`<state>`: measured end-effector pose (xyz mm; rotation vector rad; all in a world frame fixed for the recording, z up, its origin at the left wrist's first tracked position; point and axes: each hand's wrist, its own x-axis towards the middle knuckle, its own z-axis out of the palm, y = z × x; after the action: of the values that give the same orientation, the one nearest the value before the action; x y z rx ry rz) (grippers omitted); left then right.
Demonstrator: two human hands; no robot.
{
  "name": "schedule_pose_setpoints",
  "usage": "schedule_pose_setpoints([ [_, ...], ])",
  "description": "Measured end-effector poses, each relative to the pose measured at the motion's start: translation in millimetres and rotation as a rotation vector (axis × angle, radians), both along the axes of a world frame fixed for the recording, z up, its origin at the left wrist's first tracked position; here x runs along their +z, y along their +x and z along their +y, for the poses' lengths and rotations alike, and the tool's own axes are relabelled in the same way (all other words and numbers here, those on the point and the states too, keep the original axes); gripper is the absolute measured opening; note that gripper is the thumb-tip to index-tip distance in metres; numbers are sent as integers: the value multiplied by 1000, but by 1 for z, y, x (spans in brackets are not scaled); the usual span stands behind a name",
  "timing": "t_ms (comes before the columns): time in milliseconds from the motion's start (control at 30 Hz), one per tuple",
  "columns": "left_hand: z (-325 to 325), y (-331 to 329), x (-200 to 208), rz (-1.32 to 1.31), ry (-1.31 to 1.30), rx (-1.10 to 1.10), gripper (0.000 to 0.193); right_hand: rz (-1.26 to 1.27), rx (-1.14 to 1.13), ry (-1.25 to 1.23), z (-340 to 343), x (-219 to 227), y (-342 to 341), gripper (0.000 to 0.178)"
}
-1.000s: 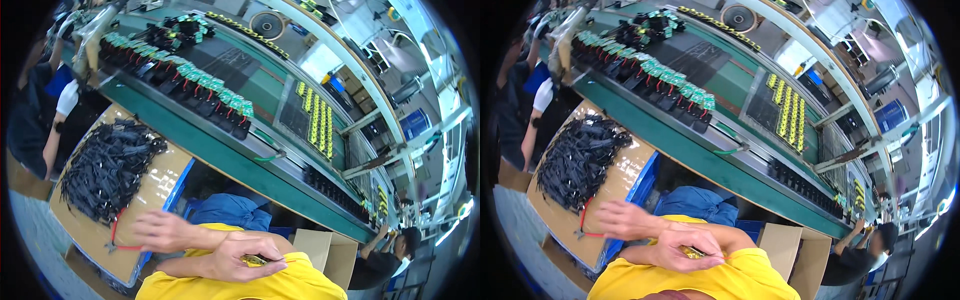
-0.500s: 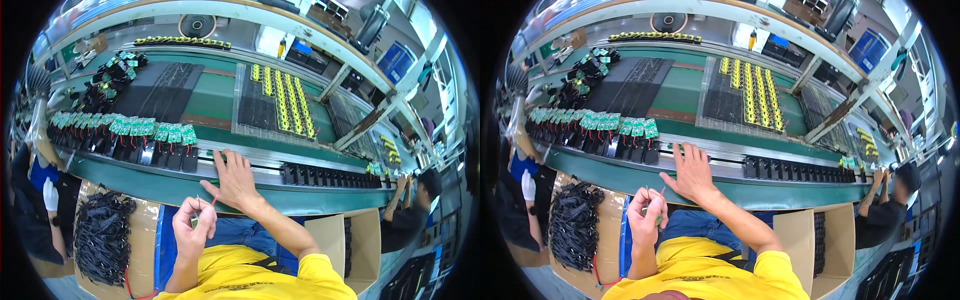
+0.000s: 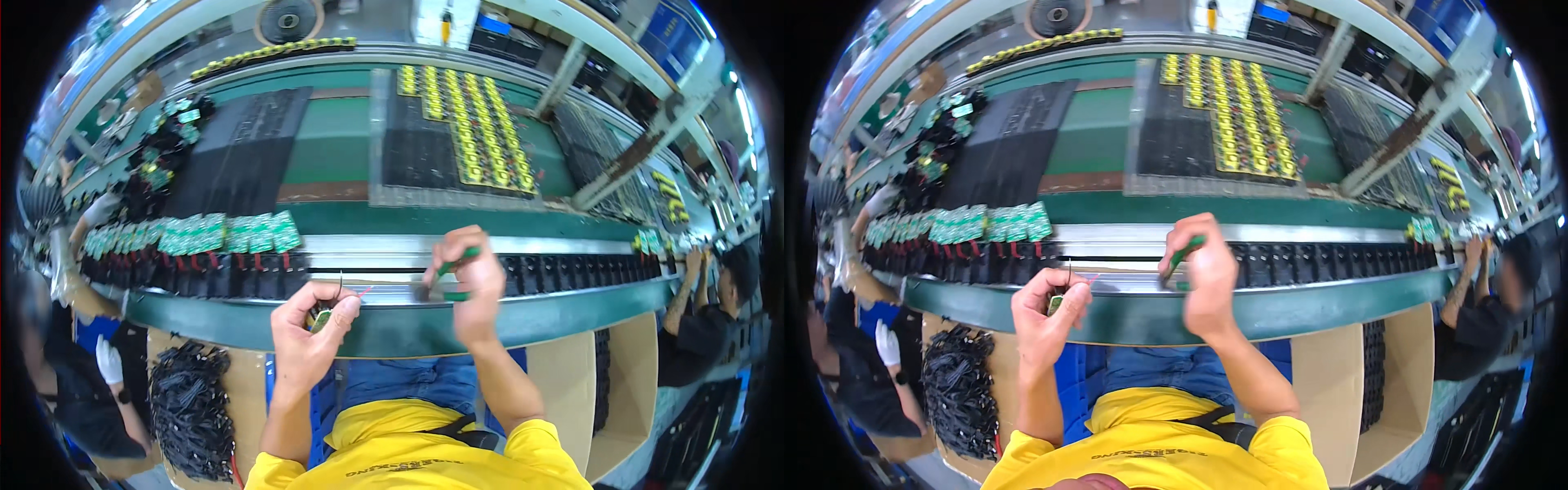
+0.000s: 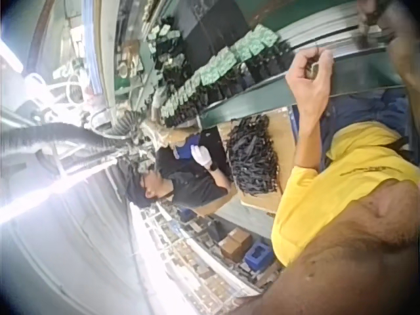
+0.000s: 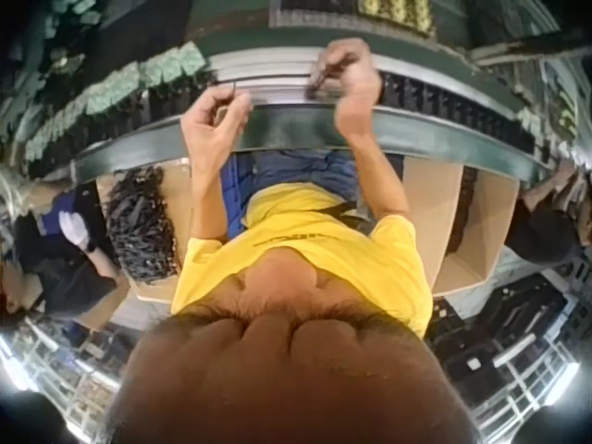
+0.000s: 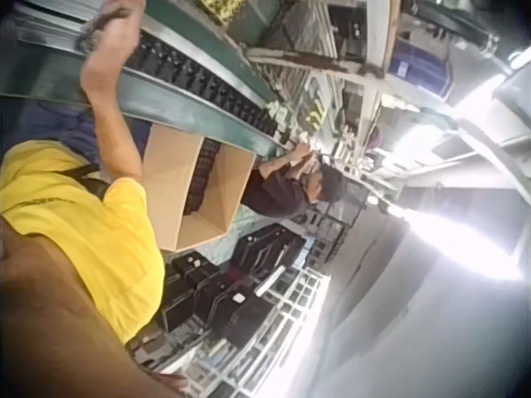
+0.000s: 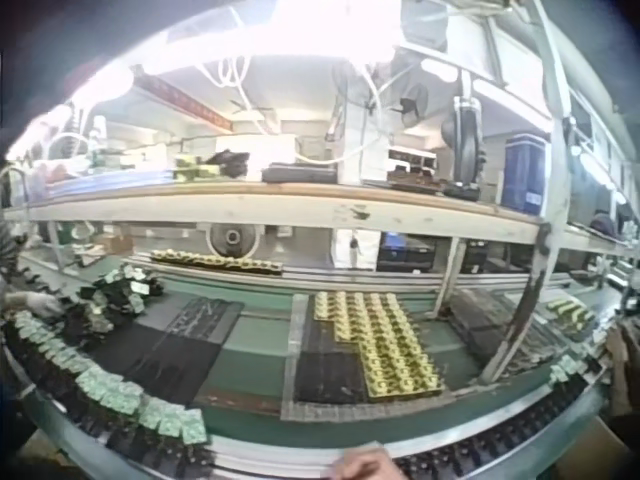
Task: Trimming excess wire leads from electronic components and placing them onto circuit boards on a manufacturing assembly line.
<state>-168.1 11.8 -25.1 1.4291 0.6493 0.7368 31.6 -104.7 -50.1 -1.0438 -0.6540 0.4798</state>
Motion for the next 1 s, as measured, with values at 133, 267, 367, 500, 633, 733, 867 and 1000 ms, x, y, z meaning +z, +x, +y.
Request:
schedule_pose_setpoints([
  [133,5,42,11,61,282,-161,6,432,194,299,-79,49,36,19],
  [267,0,92,21,169,265,-396,6,-78,-308,-325,-171,55,86,21],
  [367,-8,111,3,135,293,-474,6,-296,-755,-629,-240,26,156,29],
  [500,-16,126,-24,223,232,-486,7,-457,-1196,-1026,-325,-1,222,41],
  [633,-17,130,-38,253,228,-503,6,-354,-1224,-1305,-364,-7,263,47],
  [733,-18,133,-38,266,199,-486,6,-391,-1320,-1381,-391,-14,316,49],
  [867,-18,139,-36,286,189,-470,6,-436,-1277,-1400,-421,-32,383,48],
  [1000,-18,135,-36,243,233,-450,6,-528,-1072,-1269,-448,-50,421,52],
])
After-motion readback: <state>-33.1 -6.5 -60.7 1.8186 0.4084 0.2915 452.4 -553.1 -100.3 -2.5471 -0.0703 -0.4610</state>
